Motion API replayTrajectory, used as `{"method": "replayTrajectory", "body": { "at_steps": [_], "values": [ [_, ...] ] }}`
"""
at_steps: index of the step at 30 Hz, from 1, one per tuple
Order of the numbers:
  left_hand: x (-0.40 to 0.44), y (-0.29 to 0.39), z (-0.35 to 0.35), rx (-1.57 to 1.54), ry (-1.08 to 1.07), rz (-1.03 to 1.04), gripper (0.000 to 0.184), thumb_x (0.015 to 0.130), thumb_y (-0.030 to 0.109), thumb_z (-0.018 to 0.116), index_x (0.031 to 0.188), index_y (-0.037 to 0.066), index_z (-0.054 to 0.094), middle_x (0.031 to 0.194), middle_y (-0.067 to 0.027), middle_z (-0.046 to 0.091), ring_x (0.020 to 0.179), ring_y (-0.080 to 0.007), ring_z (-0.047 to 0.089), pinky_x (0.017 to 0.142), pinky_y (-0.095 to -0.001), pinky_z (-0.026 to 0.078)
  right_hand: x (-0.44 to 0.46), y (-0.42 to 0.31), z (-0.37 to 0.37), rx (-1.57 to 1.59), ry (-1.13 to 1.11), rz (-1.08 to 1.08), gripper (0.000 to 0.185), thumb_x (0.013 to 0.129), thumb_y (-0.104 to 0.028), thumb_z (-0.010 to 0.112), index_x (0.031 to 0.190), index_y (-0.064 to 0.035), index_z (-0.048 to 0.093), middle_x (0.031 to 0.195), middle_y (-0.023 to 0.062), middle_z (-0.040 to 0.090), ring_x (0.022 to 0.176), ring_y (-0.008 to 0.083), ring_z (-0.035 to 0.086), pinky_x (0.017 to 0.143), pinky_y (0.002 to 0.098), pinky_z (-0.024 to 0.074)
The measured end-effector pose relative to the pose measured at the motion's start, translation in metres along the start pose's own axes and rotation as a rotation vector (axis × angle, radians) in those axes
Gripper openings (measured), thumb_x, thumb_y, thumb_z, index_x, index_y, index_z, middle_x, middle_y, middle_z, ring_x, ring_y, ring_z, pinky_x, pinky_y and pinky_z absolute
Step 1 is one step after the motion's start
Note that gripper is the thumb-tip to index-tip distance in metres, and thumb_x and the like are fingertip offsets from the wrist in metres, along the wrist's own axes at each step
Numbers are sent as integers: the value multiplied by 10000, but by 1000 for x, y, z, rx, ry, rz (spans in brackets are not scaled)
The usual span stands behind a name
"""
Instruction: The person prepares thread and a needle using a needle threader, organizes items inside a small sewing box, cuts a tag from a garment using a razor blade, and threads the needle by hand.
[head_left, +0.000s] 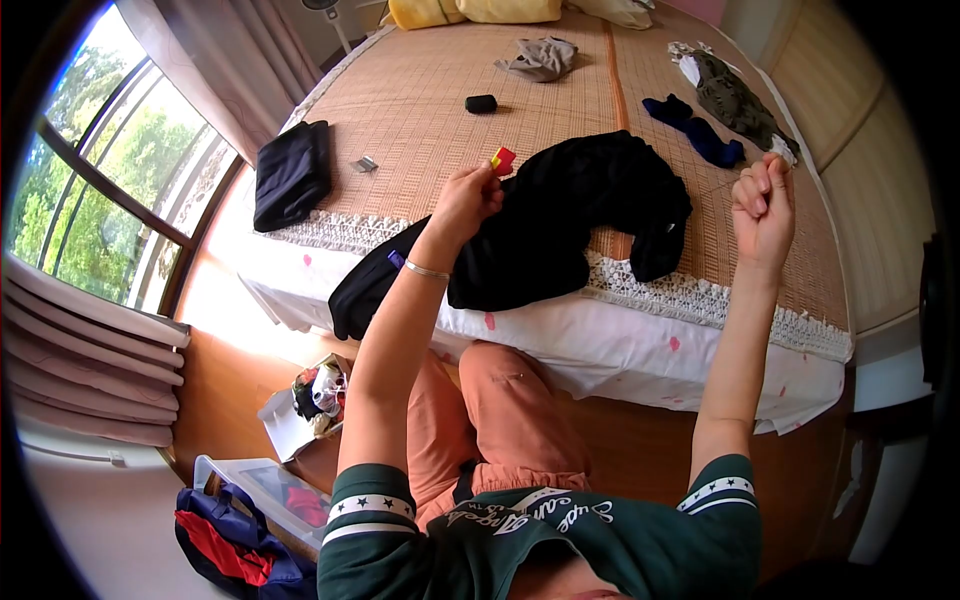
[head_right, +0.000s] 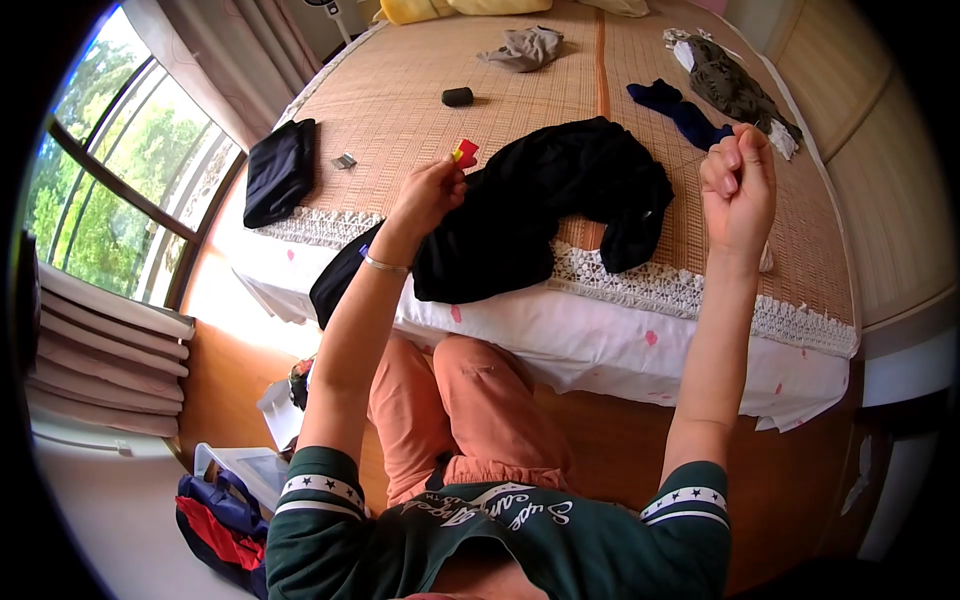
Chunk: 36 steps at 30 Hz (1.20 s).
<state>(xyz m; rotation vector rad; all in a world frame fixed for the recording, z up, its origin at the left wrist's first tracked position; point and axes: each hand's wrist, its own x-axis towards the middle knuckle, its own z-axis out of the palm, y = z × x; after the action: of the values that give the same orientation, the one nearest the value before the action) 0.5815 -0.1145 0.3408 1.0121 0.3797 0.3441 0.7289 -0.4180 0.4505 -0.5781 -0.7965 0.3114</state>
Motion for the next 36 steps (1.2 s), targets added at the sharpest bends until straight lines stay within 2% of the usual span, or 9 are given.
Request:
{"method": "replayTrajectory", "body": {
  "at_steps": [5,8,13,17,20,22,26,29,36],
  "values": [
    [-2,5,6,97,75,-42,216,895,249,446,871,59,547,701,-18,540,552,-102,495,497,-211,434,-3,-2,0,-13,-10,0,163,892,-154,466,914,-23,561,620,-5,436,485,48,322,447,169,261],
    [0,6,4,176,80,2,183,891,215,446,929,65,543,737,-23,564,559,-96,503,492,-196,430,-5,-4,8,-13,-23,-8,163,893,-154,464,913,-22,557,622,-4,435,486,46,322,447,168,258],
    [-3,7,3,157,7,-3,170,880,119,411,966,52,542,693,-5,506,512,-64,419,402,-167,320,-4,-5,18,-38,-45,-8,162,895,-152,459,912,-20,551,626,-3,431,488,46,322,448,167,258],
    [-8,12,5,157,12,-30,188,875,124,408,989,48,537,667,7,470,494,-56,385,381,-166,281,-2,-4,20,-57,-56,-7,163,895,-155,460,904,-21,552,627,-3,428,489,47,321,450,164,258],
    [-8,13,4,130,34,-97,139,870,160,466,925,48,526,660,9,455,485,-50,372,378,-167,267,-1,-2,21,-73,-34,-12,164,894,-155,461,902,-21,555,628,-5,431,488,46,324,449,163,258],
    [-6,8,-1,201,-26,-5,144,856,191,524,830,53,495,648,10,442,482,-46,366,381,-166,261,0,-1,21,-71,-38,-15,165,894,-154,461,905,-21,558,630,-5,434,489,45,327,448,162,258],
    [-8,8,-5,204,-26,16,189,848,207,552,770,62,458,635,11,434,484,-45,368,385,-166,267,2,-1,24,-72,-49,-21,167,893,-153,462,912,-22,565,633,-4,443,490,44,336,446,161,262],
    [-9,8,-8,247,-70,51,180,844,210,552,797,52,480,610,8,456,455,-54,377,391,-186,306,3,-1,29,-72,-43,-31,168,893,-153,463,912,-21,566,634,-2,445,489,45,338,446,159,263],
    [-15,9,-1,392,63,195,170,870,164,508,868,-6,513,710,-43,545,508,-63,424,447,-179,352,3,-3,35,-66,-65,-31,165,892,-151,465,907,-21,564,635,-1,444,489,46,339,444,158,266]
  ]
}}
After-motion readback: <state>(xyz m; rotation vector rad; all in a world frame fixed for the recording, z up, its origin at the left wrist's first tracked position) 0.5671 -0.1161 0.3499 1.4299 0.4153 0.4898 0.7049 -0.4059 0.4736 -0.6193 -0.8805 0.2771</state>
